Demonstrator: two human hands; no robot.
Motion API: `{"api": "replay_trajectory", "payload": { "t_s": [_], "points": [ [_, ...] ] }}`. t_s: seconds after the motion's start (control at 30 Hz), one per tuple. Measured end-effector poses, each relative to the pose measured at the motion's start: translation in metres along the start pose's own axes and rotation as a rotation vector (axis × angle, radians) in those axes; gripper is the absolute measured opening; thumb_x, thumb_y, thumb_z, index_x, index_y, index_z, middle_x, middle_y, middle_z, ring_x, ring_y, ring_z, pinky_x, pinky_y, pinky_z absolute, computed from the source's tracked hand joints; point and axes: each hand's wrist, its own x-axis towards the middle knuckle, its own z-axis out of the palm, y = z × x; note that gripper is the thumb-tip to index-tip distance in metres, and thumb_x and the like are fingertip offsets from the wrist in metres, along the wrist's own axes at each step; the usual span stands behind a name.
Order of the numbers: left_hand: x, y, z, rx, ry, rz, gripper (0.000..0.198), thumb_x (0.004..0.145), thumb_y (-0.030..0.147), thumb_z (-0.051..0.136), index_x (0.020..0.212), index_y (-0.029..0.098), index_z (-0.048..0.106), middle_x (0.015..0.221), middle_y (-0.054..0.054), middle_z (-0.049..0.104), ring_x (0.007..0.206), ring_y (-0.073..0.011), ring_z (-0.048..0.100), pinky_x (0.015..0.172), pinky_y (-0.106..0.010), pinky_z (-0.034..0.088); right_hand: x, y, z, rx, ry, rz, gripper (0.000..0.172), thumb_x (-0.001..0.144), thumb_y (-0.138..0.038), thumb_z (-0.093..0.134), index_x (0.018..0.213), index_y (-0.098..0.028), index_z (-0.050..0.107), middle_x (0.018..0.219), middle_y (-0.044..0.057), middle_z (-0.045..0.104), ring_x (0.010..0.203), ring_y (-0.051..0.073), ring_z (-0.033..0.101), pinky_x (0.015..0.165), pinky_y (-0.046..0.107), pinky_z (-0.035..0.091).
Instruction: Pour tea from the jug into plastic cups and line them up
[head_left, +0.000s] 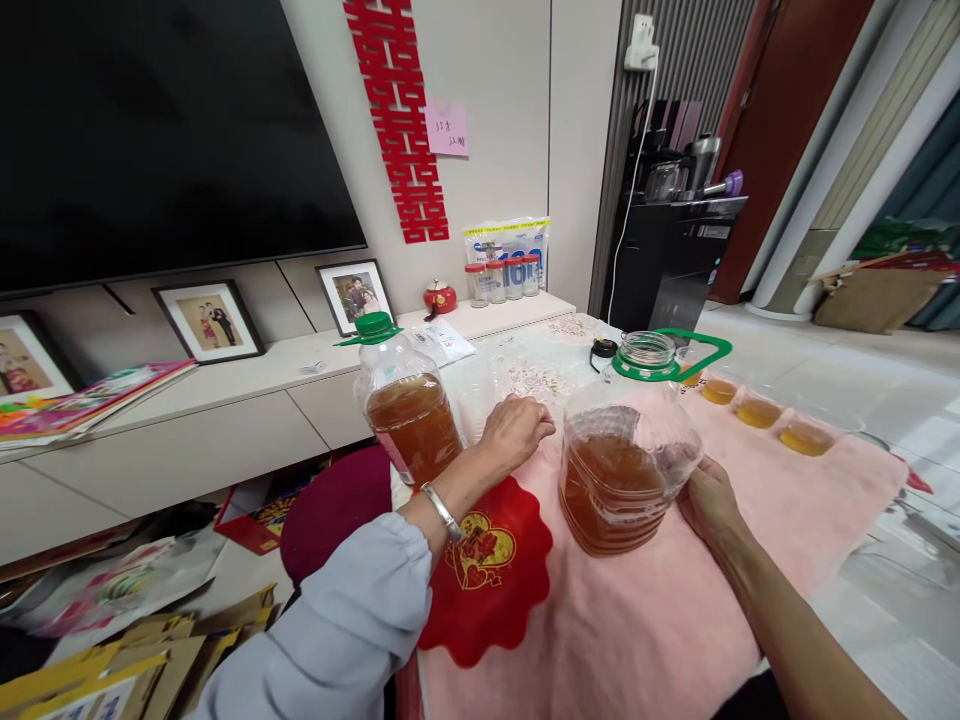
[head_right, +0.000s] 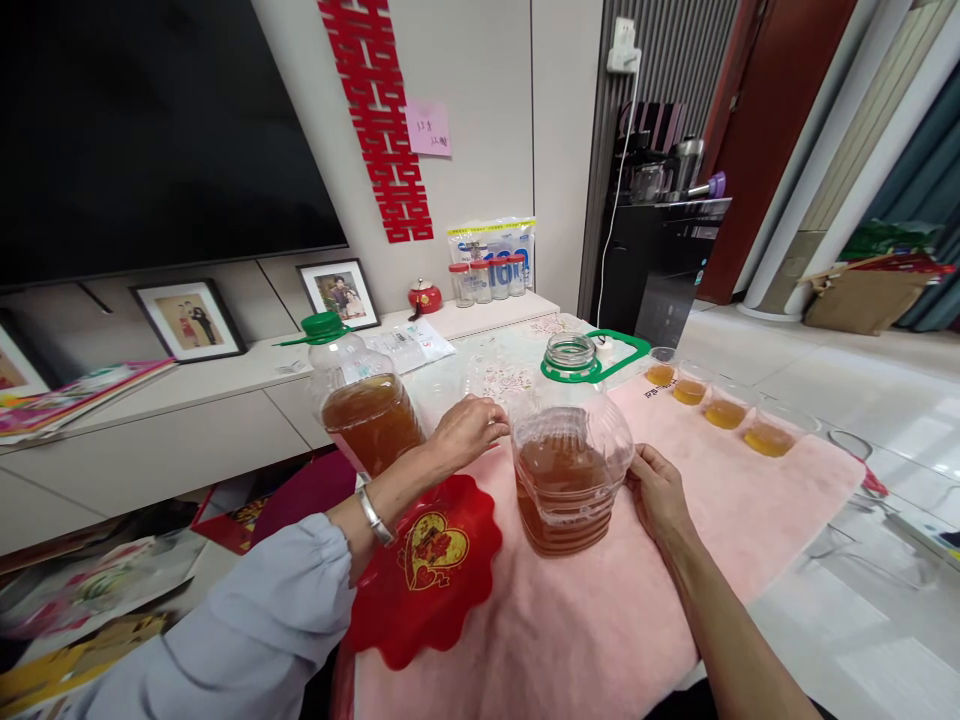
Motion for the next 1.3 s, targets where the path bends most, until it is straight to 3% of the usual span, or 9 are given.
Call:
{"api": "replay_trajectory", "payload": {
  "t_s": [0.27,0.47,0.83,1.07,1.3],
  "points": [
    [-0.004,0.002,-0.009,-0.021,0.061,0.019,0.029,0.103,0.025,0.051,0.113,0.016,0.076,0.117,-0.007,0.074,0.114,-0.0237,0.065,0.111,-0.038,0.046,-0.002,-0.005,0.003,-0.003,-0.015,0.005,0.026,0.099,-0.040,0.070,0.116,-0.020,0.069,0.111,0.004,0.073,0.087,0.016,0.071,0.074,0.034,0.062],
    [-0.007,0.003,-0.010,-0.056,0.060,-0.014,0.027,0.104,0.025,0.050,0.114,0.016,0.073,0.121,-0.006,0.071,0.114,-0.0208,0.065,0.100,-0.031,0.049,-0.005,-0.007,0.005,-0.008,-0.013,0.002,0.027,0.099,-0.041,0.069,0.114,-0.019,0.069,0.109,0.003,0.074,0.085,0.016,0.071,0.074,0.034,0.062],
    [-0.012,-0.001,-0.002,-0.049,0.092,-0.039,0.027,0.106,0.029,0.048,0.118,0.019,0.070,0.119,-0.006,0.066,0.113,-0.0230,0.064,0.094,-0.034,0.048,-0.005,-0.007,0.006,-0.003,-0.017,-0.003,0.026,0.099,-0.042,0.069,0.111,-0.019,0.070,0.104,0.002,0.074,0.082,0.015,0.071,0.072,0.033,0.062],
    [-0.017,0.005,-0.013,-0.129,0.119,-0.037,0.025,0.105,0.028,0.051,0.115,0.018,0.071,0.117,-0.005,0.069,0.110,-0.0195,0.064,0.094,-0.032,0.047,-0.005,-0.008,0.005,-0.014,-0.021,0.011,0.024,0.099,-0.041,0.070,0.108,-0.019,0.070,0.101,0.002,0.075,0.080,0.014,0.071,0.072,0.033,0.061],
    [-0.026,0.008,-0.031,-0.195,0.221,-0.042,0.021,0.103,0.027,0.057,0.115,0.020,0.073,0.116,-0.002,0.069,0.111,-0.0182,0.064,0.099,-0.033,0.048,-0.005,-0.010,0.007,-0.025,-0.007,0.005,0.023,0.098,-0.039,0.070,0.108,-0.018,0.070,0.102,0.002,0.074,0.081,0.014,0.070,0.071,0.033,0.061]
  ]
}}
